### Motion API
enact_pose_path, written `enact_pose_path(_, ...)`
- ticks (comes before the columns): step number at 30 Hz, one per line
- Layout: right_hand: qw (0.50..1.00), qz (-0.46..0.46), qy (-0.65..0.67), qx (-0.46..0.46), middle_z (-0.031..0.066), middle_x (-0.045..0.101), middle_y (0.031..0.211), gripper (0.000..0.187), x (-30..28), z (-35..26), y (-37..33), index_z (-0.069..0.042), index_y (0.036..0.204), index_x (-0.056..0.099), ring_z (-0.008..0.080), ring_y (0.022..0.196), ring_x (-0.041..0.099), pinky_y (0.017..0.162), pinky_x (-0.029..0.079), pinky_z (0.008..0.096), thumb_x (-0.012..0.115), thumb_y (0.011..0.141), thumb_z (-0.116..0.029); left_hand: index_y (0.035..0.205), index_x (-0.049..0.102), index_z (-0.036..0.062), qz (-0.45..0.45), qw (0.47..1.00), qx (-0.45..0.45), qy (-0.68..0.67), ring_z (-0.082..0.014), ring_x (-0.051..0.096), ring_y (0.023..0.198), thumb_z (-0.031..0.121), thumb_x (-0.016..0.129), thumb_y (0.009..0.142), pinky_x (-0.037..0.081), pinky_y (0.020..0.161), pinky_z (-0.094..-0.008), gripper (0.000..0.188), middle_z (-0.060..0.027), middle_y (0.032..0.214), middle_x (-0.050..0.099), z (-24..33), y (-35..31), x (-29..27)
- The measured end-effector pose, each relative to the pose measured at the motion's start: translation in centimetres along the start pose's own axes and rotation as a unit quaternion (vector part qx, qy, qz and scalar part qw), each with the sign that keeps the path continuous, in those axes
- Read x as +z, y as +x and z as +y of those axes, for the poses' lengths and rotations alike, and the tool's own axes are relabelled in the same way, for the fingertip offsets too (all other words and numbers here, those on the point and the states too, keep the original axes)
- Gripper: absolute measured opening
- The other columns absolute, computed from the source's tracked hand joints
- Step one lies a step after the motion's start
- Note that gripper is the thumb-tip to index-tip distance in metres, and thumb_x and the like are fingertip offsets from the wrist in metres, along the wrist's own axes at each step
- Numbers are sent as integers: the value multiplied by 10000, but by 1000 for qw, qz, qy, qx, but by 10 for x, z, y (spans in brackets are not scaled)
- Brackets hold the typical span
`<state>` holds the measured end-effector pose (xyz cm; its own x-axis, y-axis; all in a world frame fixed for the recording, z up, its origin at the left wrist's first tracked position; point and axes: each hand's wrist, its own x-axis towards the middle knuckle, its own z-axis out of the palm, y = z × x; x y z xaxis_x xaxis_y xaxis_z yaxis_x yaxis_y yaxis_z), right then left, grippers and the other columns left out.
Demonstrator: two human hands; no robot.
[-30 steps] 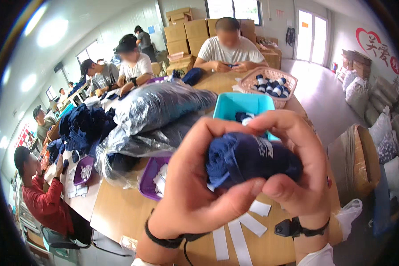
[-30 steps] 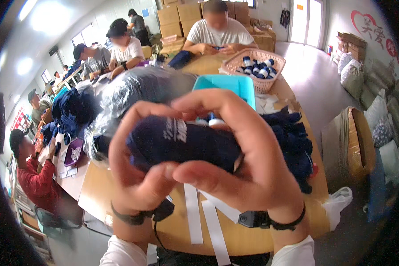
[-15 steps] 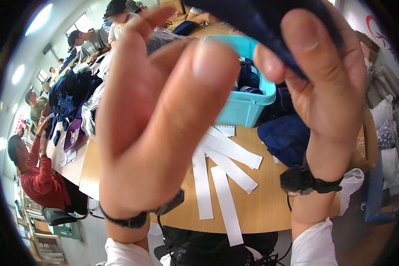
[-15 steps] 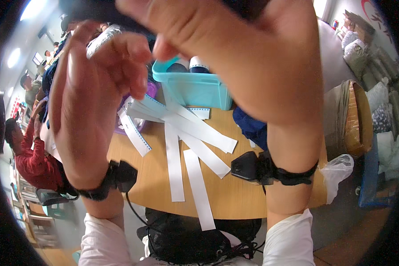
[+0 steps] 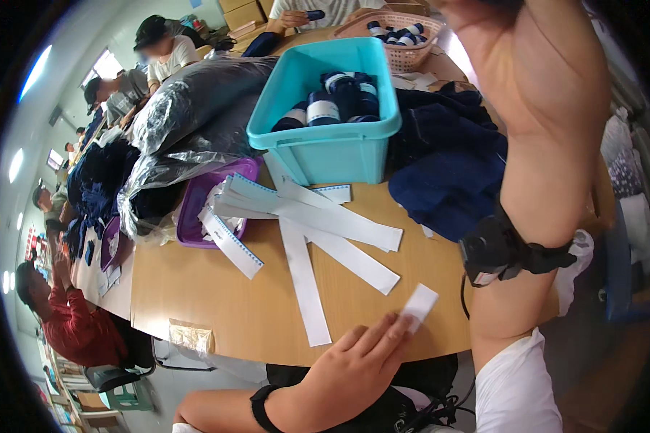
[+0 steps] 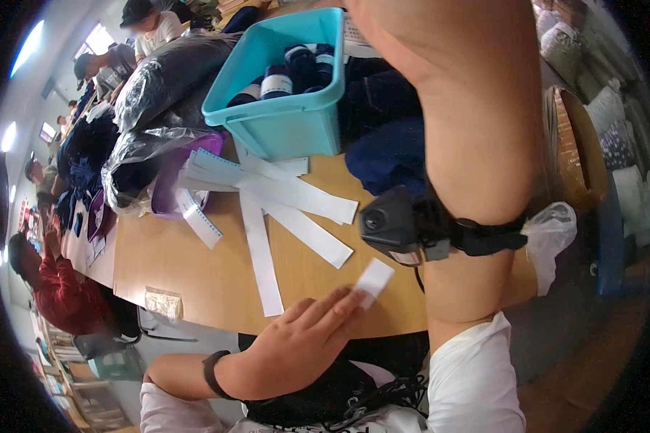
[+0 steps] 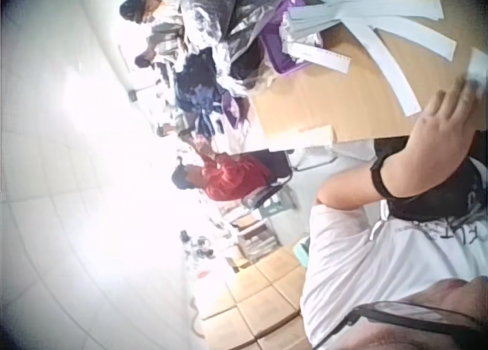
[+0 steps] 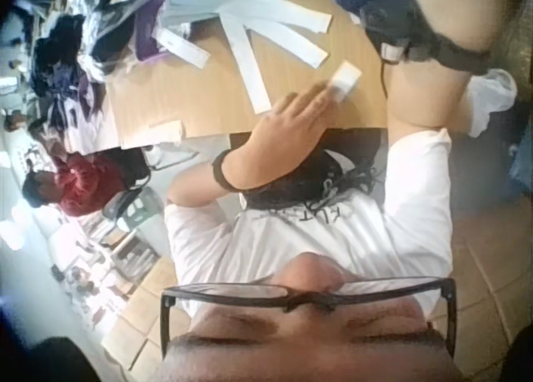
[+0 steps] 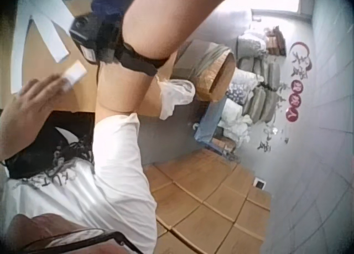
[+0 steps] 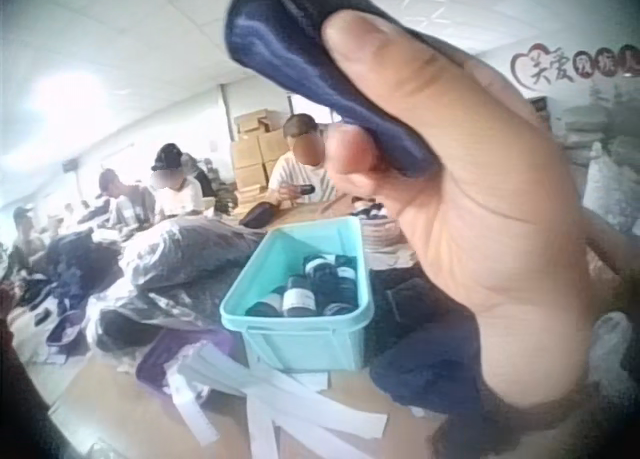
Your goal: Assembling blue fabric components and applying white adhesive strips onto them.
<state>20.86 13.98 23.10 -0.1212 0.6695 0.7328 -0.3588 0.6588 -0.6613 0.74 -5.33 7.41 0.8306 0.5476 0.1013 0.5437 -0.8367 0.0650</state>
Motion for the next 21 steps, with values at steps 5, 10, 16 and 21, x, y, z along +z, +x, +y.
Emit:
enact_pose_path(5, 999, 32, -38, 7, 52, 692, 899, 511, -6, 0, -2, 58, 1351, 590, 90, 694, 617, 604, 471, 233, 722, 1024, -312, 1352, 641, -24, -15, 997, 21, -70, -314, 600, 1326, 191, 689, 920, 551, 973, -401, 484, -154, 1448, 595, -3, -3, 9)
enact_pose_path(10, 997, 44, -65, 4, 57, 690, 951, 547, 8, 5, 2, 71, 1391, 576, 84, 708, 599, 608, 450, 227, 739, 1013, -290, 1332, 657, 5, 36, 994, -51, -89, -291, 655, 1210, 180, 699, 916, 573, 899, -372, 454, -116, 1300, 652, 24, 20, 13)
enact_pose_path(16, 996, 17, -44, -71, 63, 688, 1013, 597, 12, -5, -15, 86, 1438, 558, 78, 725, 577, 612, 425, 220, 760, 1000, -265, 1139, 746, 41, 122, 992, 34, -13, -214, 678, 1018, 144, 695, 843, 572, 742, -297, 317, -57, 1069, 634, 28, 24, 26)
enact_pose_path(21, 993, 34, -46, -107, 85, 661, 1022, 554, 14, -4, -5, 99, 1480, 504, 110, 716, 539, 625, 408, 261, 685, 1041, -188, 1043, 706, 52, 75, 990, 66, -102, -233, 697, 974, 147, 688, 844, 575, 777, -330, 222, -72, 1104, 642, -4, 24, -29)
